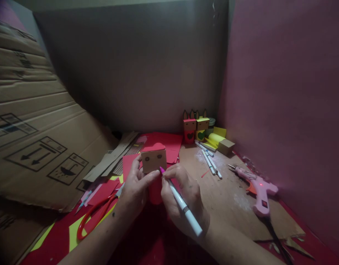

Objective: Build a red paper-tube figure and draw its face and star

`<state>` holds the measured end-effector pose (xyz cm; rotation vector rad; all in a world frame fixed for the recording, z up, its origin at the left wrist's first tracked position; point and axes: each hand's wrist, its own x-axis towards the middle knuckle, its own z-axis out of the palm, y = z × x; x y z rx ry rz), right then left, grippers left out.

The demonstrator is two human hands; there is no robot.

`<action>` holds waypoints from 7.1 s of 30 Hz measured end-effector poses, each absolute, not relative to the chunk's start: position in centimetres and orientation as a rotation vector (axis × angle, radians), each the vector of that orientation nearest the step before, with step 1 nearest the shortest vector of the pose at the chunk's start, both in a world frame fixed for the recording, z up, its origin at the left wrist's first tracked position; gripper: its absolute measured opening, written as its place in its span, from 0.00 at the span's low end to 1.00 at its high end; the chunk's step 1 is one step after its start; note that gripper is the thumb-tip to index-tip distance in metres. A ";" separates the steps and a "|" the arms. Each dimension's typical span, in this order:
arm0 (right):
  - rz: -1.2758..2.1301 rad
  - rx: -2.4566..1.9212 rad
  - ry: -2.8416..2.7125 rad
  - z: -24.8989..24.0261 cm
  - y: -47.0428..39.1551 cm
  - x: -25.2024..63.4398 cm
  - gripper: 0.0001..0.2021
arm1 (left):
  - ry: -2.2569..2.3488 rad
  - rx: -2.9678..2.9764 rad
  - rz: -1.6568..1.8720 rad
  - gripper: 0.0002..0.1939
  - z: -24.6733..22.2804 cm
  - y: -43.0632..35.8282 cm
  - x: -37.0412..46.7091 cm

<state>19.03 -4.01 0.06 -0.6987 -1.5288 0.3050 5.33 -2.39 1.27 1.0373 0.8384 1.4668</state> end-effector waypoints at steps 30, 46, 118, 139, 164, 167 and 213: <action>0.383 -0.718 -1.478 0.0 -4.1 19.0 0.06 | 0.846 1.020 1.480 0.42 1.2 -2.3 5.4; 0.447 -0.662 -1.461 -0.2 -4.2 19.2 0.06 | 0.798 0.970 1.465 0.40 1.5 -2.4 5.5; 0.300 -0.593 -1.645 0.1 -4.1 19.1 0.09 | 0.810 1.153 1.452 0.40 0.4 -2.5 5.5; 0.288 -0.569 -1.654 0.0 -4.0 19.0 0.11 | 0.779 1.157 1.451 0.39 0.2 -2.3 5.4; 0.311 -0.580 -1.653 0.0 -3.8 19.1 0.11 | 0.775 1.156 1.458 0.39 0.2 -2.2 5.5; 0.287 -0.597 -1.647 0.1 -3.9 19.1 0.11 | 0.768 1.145 1.451 0.39 0.3 -2.2 5.5; 0.343 -0.668 -1.545 0.1 -4.0 19.0 0.09 | 0.774 1.049 1.444 0.42 1.2 -2.4 5.6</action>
